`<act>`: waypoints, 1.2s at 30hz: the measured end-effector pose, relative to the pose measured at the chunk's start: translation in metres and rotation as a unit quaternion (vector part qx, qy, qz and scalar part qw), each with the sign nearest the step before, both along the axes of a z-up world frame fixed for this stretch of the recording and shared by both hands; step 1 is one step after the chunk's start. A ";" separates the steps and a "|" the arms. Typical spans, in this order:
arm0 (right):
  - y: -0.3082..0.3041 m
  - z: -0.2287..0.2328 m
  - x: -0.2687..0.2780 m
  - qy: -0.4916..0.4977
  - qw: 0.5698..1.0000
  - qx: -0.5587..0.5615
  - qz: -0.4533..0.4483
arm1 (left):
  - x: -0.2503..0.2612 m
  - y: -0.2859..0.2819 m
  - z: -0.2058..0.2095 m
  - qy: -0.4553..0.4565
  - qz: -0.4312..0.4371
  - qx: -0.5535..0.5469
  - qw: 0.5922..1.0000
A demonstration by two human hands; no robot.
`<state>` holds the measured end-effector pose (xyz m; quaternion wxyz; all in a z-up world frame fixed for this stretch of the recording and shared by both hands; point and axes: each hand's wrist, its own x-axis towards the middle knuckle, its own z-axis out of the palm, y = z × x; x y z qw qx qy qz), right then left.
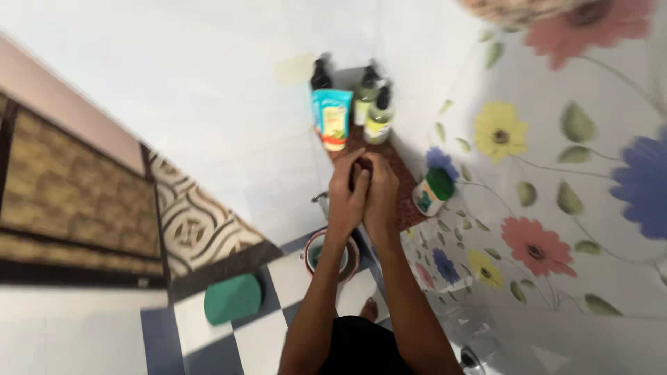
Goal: The person sits on the bathroom floor and picks up various toiletries, including bottles, tubes, and a soap dish. They then stand up and place these items onto a wall-mounted shelf next to the sink.
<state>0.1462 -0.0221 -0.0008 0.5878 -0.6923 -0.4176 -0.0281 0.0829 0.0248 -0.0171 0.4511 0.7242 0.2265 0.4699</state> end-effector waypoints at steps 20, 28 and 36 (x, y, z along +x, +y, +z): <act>0.051 -0.114 -0.124 0.033 0.980 -0.046 0.190 | -0.165 0.010 -0.066 0.132 0.136 -0.042 0.981; 0.032 -0.349 -0.307 0.085 0.819 -0.371 0.431 | -0.379 -0.020 -0.259 0.328 0.259 -0.399 0.816; -0.057 -0.381 -0.429 0.092 0.553 -0.557 0.613 | -0.489 -0.198 -0.364 0.013 0.633 -0.576 0.516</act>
